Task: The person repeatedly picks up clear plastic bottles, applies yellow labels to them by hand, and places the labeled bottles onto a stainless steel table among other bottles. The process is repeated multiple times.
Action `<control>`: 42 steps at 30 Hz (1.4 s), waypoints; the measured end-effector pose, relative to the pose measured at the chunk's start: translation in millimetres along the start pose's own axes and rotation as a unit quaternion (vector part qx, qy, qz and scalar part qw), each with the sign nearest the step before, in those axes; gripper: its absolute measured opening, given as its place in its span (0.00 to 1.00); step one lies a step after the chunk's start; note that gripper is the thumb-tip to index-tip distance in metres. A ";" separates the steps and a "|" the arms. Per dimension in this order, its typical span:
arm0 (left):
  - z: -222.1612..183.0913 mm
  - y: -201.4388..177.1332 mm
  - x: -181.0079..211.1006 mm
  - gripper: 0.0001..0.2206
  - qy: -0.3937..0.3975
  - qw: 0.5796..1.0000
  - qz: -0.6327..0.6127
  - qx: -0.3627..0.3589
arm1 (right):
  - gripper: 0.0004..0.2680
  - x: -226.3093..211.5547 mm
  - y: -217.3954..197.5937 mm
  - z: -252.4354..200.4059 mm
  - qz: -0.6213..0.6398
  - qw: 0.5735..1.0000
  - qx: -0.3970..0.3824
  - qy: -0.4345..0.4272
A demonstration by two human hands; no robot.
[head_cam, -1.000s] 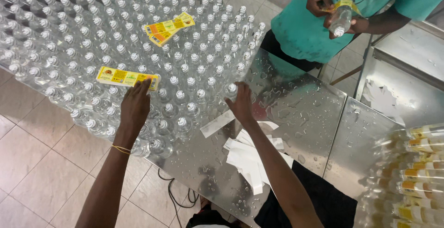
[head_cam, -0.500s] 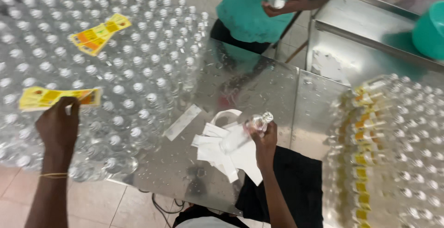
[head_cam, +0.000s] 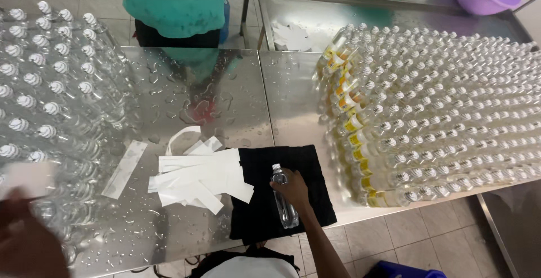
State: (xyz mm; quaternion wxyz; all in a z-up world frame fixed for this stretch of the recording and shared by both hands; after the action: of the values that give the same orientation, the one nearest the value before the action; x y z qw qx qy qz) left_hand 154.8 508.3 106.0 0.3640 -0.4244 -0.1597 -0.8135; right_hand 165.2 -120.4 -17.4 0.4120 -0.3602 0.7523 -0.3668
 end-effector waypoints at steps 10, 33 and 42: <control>-163.1 237.7 225.8 0.16 -0.567 0.798 -0.179 -0.100 | 0.11 -77.0 -111.8 -110.8 0.168 0.904 0.283 -0.274; -252.3 260.4 231.3 0.11 -0.586 0.741 -0.280 -0.173 | 0.13 -90.2 -127.0 -126.5 0.392 0.904 -0.018 -0.170; -236.8 252.7 233.1 0.07 -0.521 0.781 -0.268 -0.216 | 0.10 -97.7 -109.5 -127.3 0.368 0.914 0.011 -0.170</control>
State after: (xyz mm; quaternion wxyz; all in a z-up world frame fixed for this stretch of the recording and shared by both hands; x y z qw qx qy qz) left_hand 115.3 94.4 142.4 -0.1091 -0.7912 -0.2527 -0.5462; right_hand 118.0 -57.1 160.1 0.6435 -0.1102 0.7462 -0.1302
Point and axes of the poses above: each hand's wrist, its own z-axis towards the middle knuckle, its own y-axis out of the palm, x = y × z, the point moved 3 cm from there along z, towards the middle knuckle, and after that the axes turned 9 degrees about -z, right-handed, at the moved point
